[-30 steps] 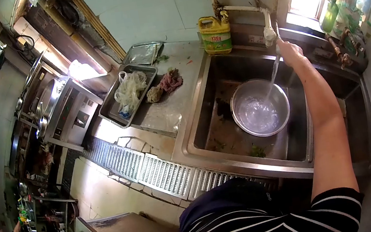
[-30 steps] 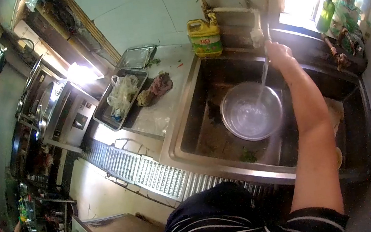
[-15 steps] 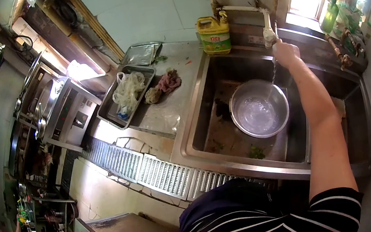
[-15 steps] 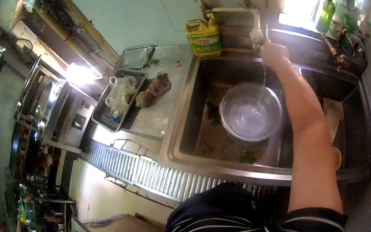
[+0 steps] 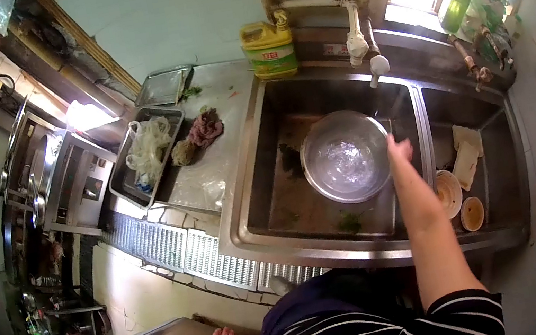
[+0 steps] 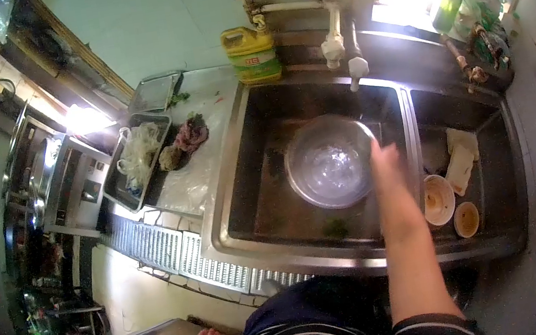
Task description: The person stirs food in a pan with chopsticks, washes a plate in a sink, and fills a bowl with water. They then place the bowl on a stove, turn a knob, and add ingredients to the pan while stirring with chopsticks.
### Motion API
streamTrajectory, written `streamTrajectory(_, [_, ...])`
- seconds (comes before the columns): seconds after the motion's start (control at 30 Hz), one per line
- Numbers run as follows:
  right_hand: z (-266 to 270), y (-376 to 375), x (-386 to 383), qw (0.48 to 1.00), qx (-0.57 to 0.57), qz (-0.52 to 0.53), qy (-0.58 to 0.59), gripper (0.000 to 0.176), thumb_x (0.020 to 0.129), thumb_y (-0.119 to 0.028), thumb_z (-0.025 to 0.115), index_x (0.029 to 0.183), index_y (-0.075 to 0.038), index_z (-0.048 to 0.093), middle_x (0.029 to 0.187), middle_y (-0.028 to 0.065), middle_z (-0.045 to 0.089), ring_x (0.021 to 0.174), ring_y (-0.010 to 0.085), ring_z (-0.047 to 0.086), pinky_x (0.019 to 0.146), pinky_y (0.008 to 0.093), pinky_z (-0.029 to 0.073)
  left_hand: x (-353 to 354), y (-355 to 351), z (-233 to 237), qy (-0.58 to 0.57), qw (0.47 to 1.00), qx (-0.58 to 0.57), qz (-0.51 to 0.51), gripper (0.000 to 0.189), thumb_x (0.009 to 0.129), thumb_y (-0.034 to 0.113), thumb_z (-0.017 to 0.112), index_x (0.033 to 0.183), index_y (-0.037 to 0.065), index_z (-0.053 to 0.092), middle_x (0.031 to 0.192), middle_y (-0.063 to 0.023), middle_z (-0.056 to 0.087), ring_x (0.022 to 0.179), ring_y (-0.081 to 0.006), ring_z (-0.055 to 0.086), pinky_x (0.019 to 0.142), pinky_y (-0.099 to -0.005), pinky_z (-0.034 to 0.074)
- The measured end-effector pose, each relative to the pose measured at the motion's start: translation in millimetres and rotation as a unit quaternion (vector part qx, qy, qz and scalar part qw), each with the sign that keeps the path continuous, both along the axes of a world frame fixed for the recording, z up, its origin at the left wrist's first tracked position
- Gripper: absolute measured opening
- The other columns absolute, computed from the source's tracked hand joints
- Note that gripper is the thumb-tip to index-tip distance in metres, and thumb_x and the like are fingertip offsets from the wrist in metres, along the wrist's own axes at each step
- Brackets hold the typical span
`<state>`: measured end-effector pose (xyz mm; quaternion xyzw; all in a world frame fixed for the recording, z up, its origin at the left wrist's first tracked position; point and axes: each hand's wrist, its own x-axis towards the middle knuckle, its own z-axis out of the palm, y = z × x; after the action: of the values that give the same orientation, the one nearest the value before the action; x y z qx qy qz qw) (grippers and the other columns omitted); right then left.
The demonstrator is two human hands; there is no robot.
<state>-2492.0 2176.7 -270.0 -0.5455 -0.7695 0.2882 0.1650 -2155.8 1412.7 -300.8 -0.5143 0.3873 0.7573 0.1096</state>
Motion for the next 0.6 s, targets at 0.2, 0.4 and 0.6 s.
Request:
streamTrajectory(0.2, [-99.8,-35.8,71.8,0.780,-0.568,-0.144,0.219,0.047,0.085,-0.029,0.063,0.119,0.001,0.051,0.120,0.0154,0.056,0.108,0.0318,0.056,0.088,0.0476,0.048,-59.4,55.0,37.5,0.014,0.999,-0.025,-0.034,0.053,0.091,0.035,0.049,0.136,0.011,0.035,0.129,-0.0097,0.048,0.105,-0.0247,0.051,0.090,-0.0408,0.042])
streamTrajectory(0.4, [-84.1,-76.0,68.8,0.727,-0.625,-0.179,0.223,0.036,0.084,-0.010,0.047,0.118,0.002,0.048,0.118,0.0169,0.054,0.108,0.0329,0.055,0.091,0.0476,0.048,-66.3,108.7,78.6,-0.010,0.999,-0.035,-0.002,0.022,0.092,0.029,0.050,0.108,0.014,0.051,0.098,-0.0034,0.062,0.082,-0.0220,0.059,0.076,-0.0377,0.048])
streamTrajectory(0.6, [-12.5,-93.2,49.7,0.774,-0.529,-0.241,0.253,0.047,0.076,-0.001,0.050,0.122,0.004,0.044,0.116,0.0178,0.052,0.103,0.0330,0.056,0.089,0.0514,0.046,0.8,95.9,53.6,-0.091,0.994,-0.055,-0.010,0.055,0.091,0.034,0.047,0.139,0.011,0.032,0.128,-0.0104,0.050,0.100,-0.0252,0.054,0.083,-0.0408,0.045])
